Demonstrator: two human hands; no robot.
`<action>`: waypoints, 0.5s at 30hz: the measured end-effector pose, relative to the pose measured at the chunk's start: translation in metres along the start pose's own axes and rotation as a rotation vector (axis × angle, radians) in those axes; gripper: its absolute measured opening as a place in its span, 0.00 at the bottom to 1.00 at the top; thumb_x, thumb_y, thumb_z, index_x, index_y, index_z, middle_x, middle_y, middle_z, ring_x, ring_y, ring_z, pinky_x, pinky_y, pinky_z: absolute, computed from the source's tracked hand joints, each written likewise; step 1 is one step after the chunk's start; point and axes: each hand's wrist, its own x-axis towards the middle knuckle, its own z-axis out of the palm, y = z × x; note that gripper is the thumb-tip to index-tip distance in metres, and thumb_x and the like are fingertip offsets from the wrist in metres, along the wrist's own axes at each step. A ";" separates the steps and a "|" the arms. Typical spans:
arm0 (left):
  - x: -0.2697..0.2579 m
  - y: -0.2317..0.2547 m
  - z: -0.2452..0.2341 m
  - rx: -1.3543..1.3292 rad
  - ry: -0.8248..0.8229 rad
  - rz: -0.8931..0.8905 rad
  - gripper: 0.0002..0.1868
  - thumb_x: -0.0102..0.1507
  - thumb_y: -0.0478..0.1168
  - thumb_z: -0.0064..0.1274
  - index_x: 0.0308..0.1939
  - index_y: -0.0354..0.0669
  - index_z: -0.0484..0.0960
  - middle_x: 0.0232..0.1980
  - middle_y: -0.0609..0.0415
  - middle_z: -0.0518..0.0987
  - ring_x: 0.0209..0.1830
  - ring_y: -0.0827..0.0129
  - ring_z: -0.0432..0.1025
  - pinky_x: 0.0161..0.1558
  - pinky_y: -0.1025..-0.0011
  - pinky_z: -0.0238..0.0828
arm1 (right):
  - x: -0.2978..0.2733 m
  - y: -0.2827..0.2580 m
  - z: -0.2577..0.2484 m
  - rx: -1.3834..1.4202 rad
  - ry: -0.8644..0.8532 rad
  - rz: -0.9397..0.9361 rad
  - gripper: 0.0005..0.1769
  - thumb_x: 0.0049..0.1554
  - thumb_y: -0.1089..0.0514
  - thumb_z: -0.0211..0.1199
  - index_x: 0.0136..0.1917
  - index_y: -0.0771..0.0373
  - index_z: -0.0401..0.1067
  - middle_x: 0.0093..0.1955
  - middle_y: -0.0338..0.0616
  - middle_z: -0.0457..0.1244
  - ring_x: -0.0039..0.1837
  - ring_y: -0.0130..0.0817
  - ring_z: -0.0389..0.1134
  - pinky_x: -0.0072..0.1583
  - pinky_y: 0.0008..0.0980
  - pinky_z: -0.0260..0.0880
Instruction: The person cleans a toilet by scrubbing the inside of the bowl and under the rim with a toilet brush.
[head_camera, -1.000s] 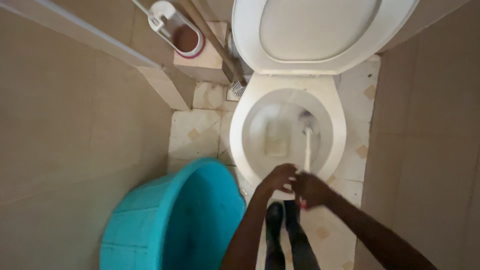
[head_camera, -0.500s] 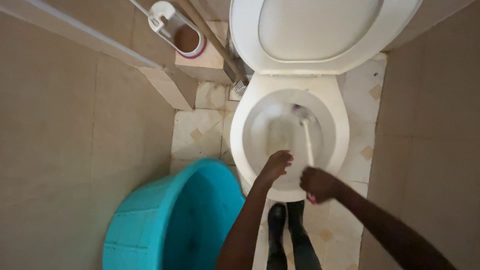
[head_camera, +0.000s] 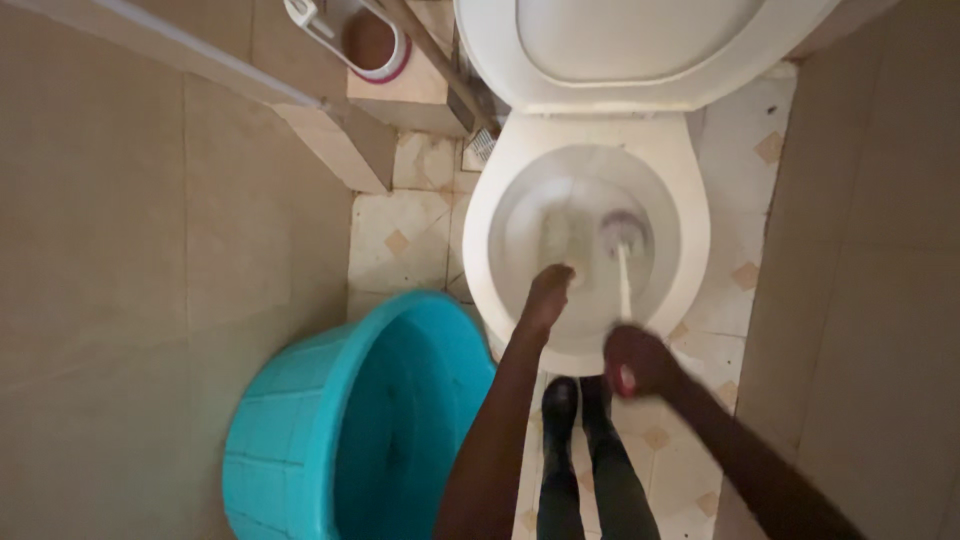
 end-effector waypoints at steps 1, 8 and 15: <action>0.008 -0.013 -0.001 0.196 0.030 0.317 0.12 0.73 0.42 0.45 0.48 0.40 0.82 0.48 0.51 0.81 0.49 0.65 0.74 0.55 0.67 0.69 | 0.019 0.024 -0.003 -0.073 -0.023 0.001 0.12 0.33 0.54 0.73 0.29 0.52 0.71 0.41 0.43 0.67 0.47 0.47 0.68 0.48 0.44 0.68; 0.035 -0.028 -0.015 0.000 0.036 0.353 0.10 0.72 0.39 0.45 0.47 0.40 0.81 0.46 0.50 0.80 0.48 0.64 0.73 0.53 0.66 0.71 | 0.081 0.028 -0.010 0.014 0.192 0.190 0.10 0.45 0.58 0.69 0.38 0.59 0.70 0.38 0.47 0.65 0.41 0.48 0.68 0.47 0.45 0.70; 0.002 -0.012 -0.023 -0.414 0.008 -0.183 0.12 0.67 0.43 0.53 0.53 0.49 0.79 0.44 0.61 0.81 0.41 0.77 0.73 0.37 0.73 0.66 | -0.032 -0.068 -0.017 -0.063 0.115 0.079 0.13 0.39 0.60 0.70 0.37 0.58 0.69 0.36 0.46 0.62 0.39 0.46 0.67 0.41 0.42 0.69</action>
